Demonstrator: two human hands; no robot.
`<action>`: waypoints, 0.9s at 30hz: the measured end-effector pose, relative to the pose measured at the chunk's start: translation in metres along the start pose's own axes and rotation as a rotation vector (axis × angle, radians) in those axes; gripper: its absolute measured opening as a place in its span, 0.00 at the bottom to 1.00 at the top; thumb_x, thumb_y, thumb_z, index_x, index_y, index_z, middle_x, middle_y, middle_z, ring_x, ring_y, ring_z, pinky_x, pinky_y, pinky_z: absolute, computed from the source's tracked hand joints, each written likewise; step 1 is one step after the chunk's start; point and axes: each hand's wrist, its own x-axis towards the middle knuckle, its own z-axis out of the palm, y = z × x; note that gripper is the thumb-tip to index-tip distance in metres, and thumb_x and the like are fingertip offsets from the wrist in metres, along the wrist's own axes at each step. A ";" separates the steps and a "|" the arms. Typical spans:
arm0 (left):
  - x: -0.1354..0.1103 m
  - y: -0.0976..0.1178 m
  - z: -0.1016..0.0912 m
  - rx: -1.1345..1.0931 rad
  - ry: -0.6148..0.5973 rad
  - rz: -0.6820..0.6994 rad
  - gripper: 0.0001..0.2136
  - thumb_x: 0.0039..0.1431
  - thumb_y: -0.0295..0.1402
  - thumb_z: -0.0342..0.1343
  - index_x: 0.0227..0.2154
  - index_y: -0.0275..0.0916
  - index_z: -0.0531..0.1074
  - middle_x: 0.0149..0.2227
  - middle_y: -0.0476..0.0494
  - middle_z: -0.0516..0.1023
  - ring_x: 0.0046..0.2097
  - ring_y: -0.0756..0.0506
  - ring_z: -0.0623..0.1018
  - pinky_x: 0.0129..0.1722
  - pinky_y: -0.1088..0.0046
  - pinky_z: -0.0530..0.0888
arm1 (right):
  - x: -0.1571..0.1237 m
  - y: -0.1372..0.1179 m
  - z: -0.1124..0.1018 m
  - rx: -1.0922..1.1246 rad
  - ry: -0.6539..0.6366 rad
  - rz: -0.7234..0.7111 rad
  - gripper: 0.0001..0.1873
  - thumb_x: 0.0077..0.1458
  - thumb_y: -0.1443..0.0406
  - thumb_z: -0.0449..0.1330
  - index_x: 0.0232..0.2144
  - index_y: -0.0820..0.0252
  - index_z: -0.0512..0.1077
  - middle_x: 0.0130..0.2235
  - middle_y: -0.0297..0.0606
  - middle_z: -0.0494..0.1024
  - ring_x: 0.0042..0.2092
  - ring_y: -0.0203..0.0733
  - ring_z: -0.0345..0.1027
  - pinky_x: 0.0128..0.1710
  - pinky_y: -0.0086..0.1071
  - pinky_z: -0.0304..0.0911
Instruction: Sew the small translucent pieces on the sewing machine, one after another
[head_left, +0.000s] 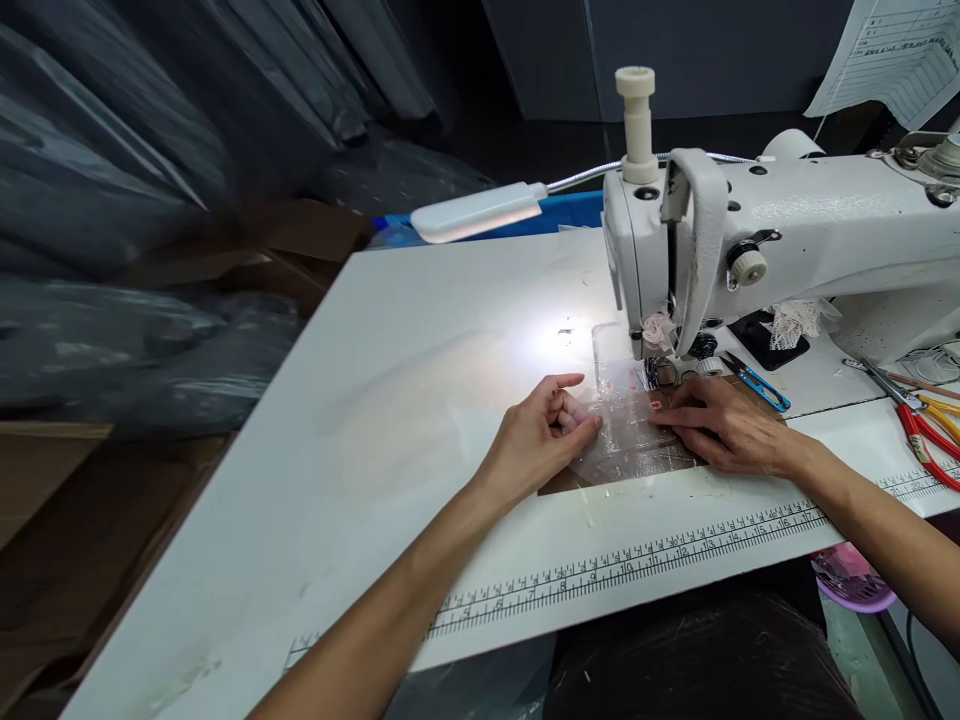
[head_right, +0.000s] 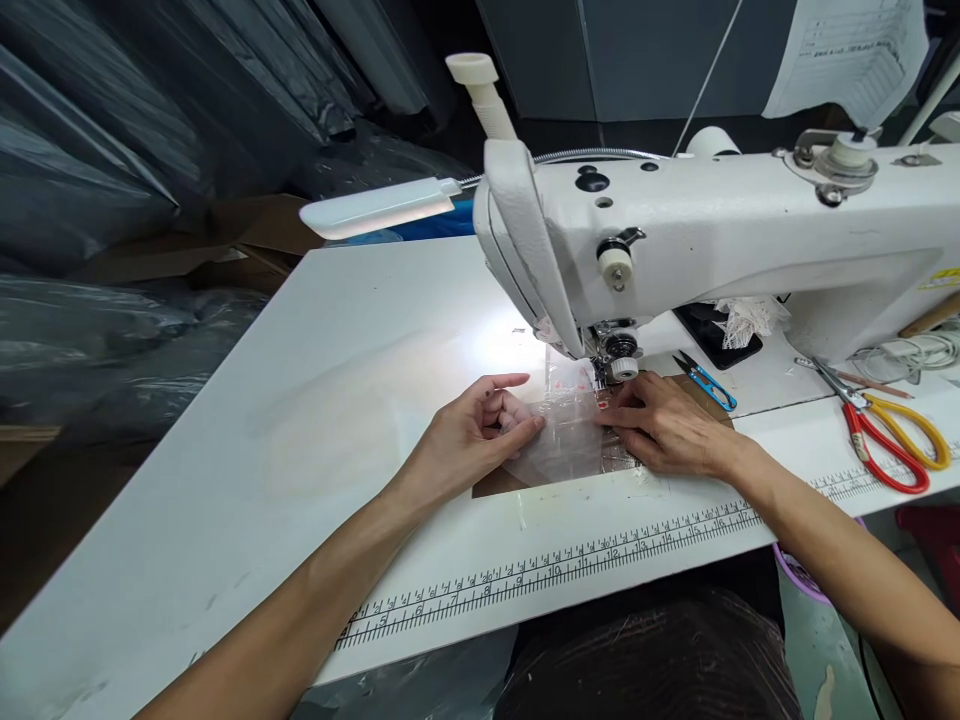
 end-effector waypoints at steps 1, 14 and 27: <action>0.000 0.000 0.000 -0.002 0.002 0.002 0.26 0.49 0.43 0.60 0.50 0.37 0.67 0.28 0.52 0.74 0.26 0.49 0.72 0.27 0.71 0.72 | 0.000 -0.001 -0.001 -0.008 -0.010 -0.025 0.18 0.66 0.66 0.50 0.52 0.54 0.75 0.46 0.44 0.72 0.46 0.44 0.65 0.48 0.43 0.66; 0.002 0.002 -0.004 0.262 0.234 0.299 0.17 0.55 0.44 0.59 0.42 0.39 0.75 0.37 0.45 0.74 0.25 0.53 0.67 0.23 0.75 0.69 | -0.001 -0.003 0.000 -0.106 -0.041 -0.026 0.17 0.65 0.66 0.53 0.52 0.51 0.75 0.46 0.44 0.71 0.48 0.47 0.62 0.50 0.45 0.64; 0.041 0.010 0.010 0.782 -0.278 0.805 0.16 0.64 0.40 0.48 0.44 0.36 0.76 0.50 0.33 0.77 0.43 0.39 0.76 0.43 0.55 0.74 | -0.002 -0.007 0.003 -0.079 -0.012 0.016 0.17 0.63 0.68 0.55 0.50 0.51 0.76 0.47 0.44 0.71 0.50 0.48 0.63 0.52 0.45 0.65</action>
